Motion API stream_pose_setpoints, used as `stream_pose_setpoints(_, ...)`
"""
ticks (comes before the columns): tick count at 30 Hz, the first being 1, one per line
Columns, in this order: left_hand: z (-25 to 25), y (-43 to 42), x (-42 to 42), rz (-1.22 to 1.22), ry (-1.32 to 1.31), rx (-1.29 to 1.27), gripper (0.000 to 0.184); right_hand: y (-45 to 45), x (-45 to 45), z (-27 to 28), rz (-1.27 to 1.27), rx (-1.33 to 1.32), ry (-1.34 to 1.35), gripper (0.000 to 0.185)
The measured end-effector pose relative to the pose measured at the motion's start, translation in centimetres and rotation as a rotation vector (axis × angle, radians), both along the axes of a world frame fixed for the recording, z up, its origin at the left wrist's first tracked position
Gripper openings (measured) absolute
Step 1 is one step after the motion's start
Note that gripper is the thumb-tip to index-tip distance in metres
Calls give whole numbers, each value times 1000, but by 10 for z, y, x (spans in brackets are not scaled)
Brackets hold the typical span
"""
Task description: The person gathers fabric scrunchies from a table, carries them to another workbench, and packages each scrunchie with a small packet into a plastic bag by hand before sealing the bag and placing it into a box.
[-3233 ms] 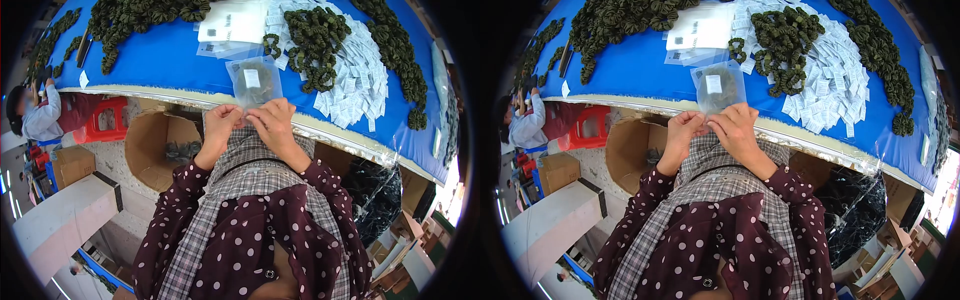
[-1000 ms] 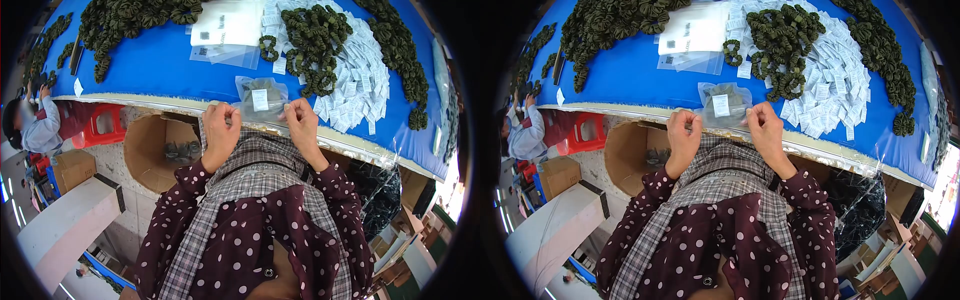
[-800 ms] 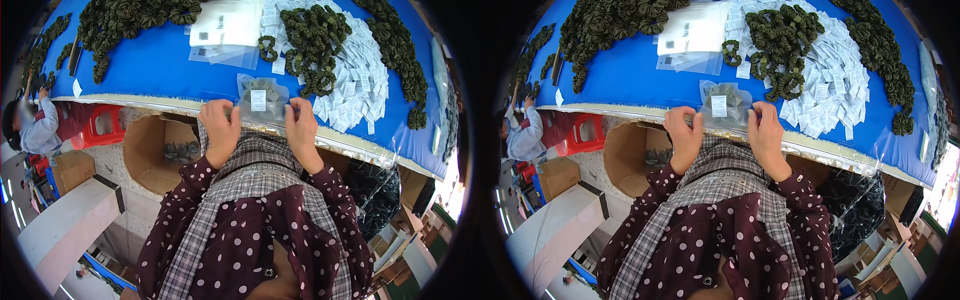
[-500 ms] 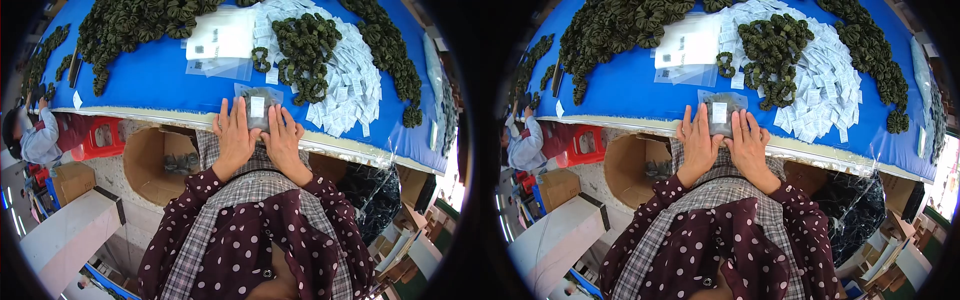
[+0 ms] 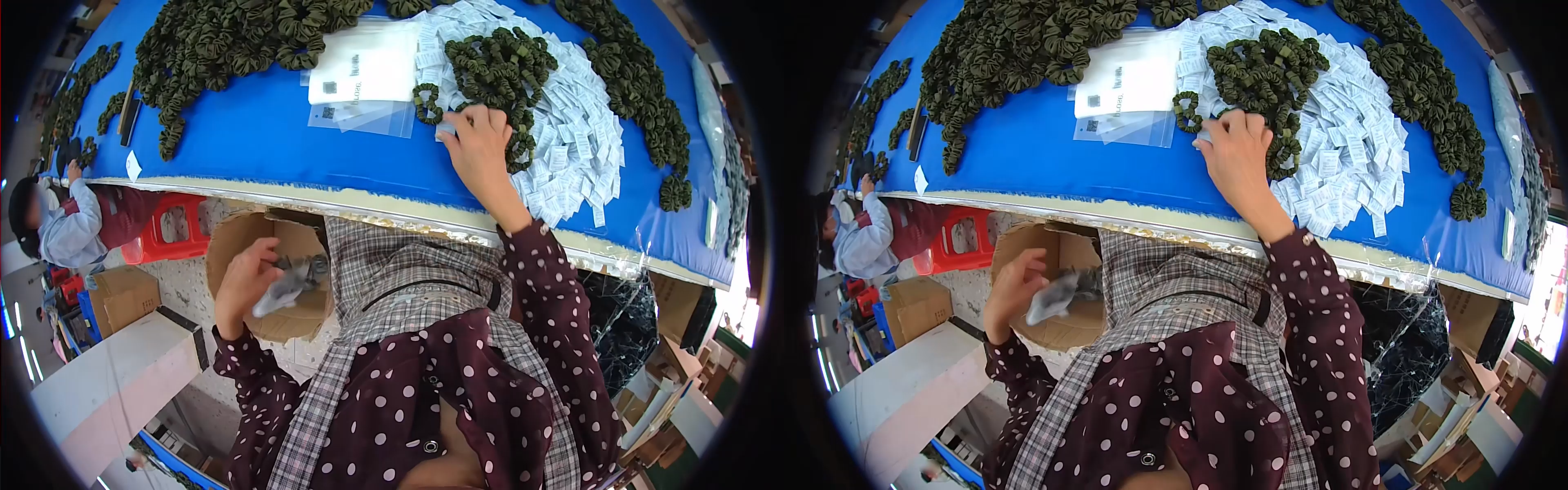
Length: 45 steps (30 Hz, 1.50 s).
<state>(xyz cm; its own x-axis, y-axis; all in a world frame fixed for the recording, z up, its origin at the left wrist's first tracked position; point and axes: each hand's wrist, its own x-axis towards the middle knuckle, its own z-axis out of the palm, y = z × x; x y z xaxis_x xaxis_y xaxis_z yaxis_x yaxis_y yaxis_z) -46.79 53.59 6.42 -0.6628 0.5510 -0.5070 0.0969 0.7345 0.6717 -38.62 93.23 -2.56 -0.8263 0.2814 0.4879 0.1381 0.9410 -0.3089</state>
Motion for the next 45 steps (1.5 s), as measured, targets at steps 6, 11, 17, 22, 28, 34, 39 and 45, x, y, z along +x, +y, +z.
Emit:
stream_pose_setpoints(6,-21,109,-34,-29,447,371,40,-2,-20,3,-186,80,-333,23)
stream_pose_setpoints(11,-78,216,-87,-173,816,498,43,0,-8,-10,-54,-139,35,22)
stream_pose_setpoints(17,-111,248,-85,-170,1106,167,51,-7,-42,4,10,-510,151,25)
stream_pose_setpoints(22,-100,241,-120,32,1205,361,64,-30,-68,-11,-240,-111,-155,24)
stream_pose_setpoints(28,-76,246,-239,158,1425,293,61,-33,-58,-14,-231,-24,-79,23)
stream_pose_setpoints(34,-60,228,-228,169,1391,377,45,-14,-46,-15,-33,-246,144,21)
stream_pose_setpoints(39,-46,197,-127,382,326,1010,44,-12,-27,10,114,-764,254,21)
stream_pose_setpoints(45,-46,196,-10,400,-430,1008,43,-47,-4,45,307,-1024,219,19)
